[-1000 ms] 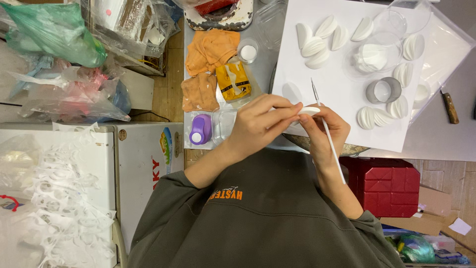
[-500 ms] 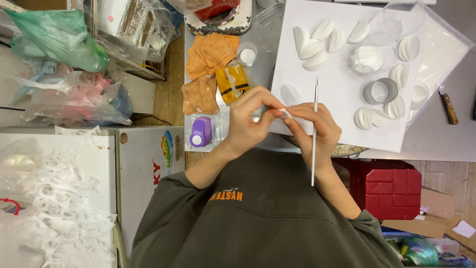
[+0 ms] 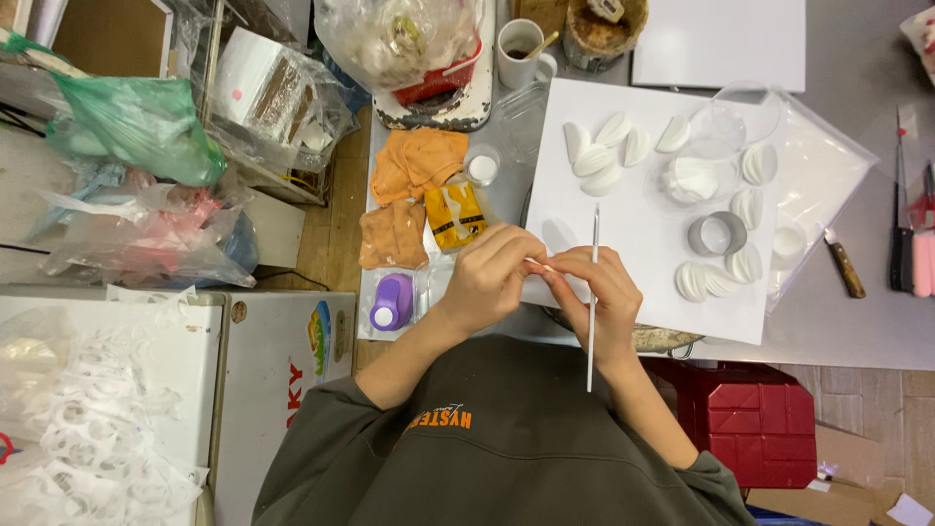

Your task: The person shapes white fondant pieces into petals by hand, using a thin white tool to smooth and curve each piece one at a time on a work surface.

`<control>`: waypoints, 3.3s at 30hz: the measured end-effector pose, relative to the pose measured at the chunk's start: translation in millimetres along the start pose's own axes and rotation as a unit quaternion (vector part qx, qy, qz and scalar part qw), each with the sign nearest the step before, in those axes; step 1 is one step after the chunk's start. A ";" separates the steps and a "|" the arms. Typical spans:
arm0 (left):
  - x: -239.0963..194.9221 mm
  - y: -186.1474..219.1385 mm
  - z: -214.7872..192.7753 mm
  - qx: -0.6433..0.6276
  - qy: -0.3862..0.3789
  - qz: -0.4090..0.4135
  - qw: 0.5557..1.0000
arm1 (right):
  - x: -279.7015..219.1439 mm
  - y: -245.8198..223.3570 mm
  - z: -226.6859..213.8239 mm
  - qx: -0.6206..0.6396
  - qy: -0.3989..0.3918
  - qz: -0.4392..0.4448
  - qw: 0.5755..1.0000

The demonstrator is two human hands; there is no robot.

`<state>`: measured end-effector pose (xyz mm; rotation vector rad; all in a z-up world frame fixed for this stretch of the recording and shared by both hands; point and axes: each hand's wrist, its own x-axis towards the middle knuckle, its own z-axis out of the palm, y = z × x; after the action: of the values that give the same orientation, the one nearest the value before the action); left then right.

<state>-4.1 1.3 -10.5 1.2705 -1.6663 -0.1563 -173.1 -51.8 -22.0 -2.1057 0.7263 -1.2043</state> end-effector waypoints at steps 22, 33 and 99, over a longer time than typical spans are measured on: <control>-19.0 -5.6 1.6 -0.214 0.020 -0.149 0.965 | -15.7 17.7 -5.1 0.139 0.016 0.031 0.990; -23.1 -13.4 -1.4 -0.217 -0.004 -0.115 0.969 | -20.0 24.3 -10.3 0.192 -0.015 0.030 0.981; -180.8 -143.0 54.8 0.268 -0.126 -0.248 0.922 | -30.4 92.4 -54.6 -0.186 0.070 0.009 0.980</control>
<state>40.8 56.6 -236.5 2.1618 -1.6221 -0.1782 -249.7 -104.7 -83.4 -2.3193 1.1056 -1.2957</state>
